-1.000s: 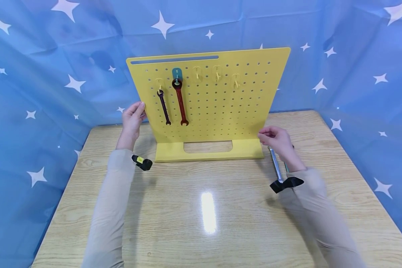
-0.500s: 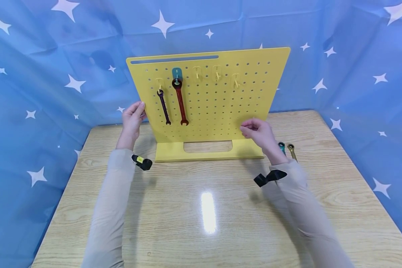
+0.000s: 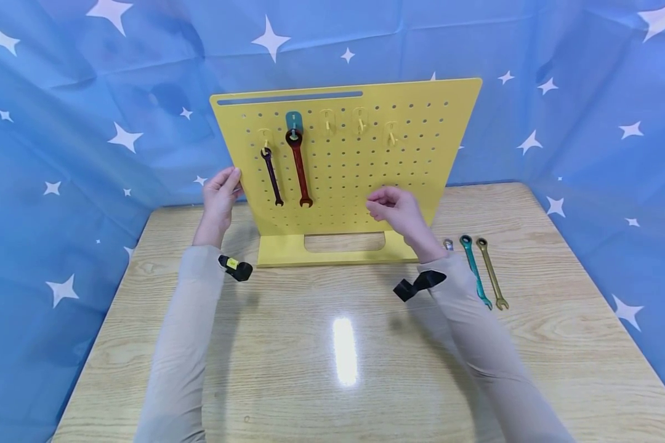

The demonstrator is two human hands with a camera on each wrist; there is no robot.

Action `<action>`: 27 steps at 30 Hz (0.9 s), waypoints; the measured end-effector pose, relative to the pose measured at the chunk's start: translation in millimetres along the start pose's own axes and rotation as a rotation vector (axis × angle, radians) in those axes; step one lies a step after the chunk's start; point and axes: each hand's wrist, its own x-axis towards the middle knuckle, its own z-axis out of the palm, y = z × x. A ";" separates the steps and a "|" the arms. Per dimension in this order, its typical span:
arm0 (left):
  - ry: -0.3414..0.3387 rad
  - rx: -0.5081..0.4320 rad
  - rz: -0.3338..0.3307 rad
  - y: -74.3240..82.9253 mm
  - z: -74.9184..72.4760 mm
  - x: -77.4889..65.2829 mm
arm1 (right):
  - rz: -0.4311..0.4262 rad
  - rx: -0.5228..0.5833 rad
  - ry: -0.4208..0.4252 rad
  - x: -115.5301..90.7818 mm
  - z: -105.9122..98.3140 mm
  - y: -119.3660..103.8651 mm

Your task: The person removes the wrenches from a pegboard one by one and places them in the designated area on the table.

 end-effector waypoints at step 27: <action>0.008 0.034 -0.025 1.4 -1.1 0.2 | 0.012 0.117 -0.144 32.0 64.6 -29.9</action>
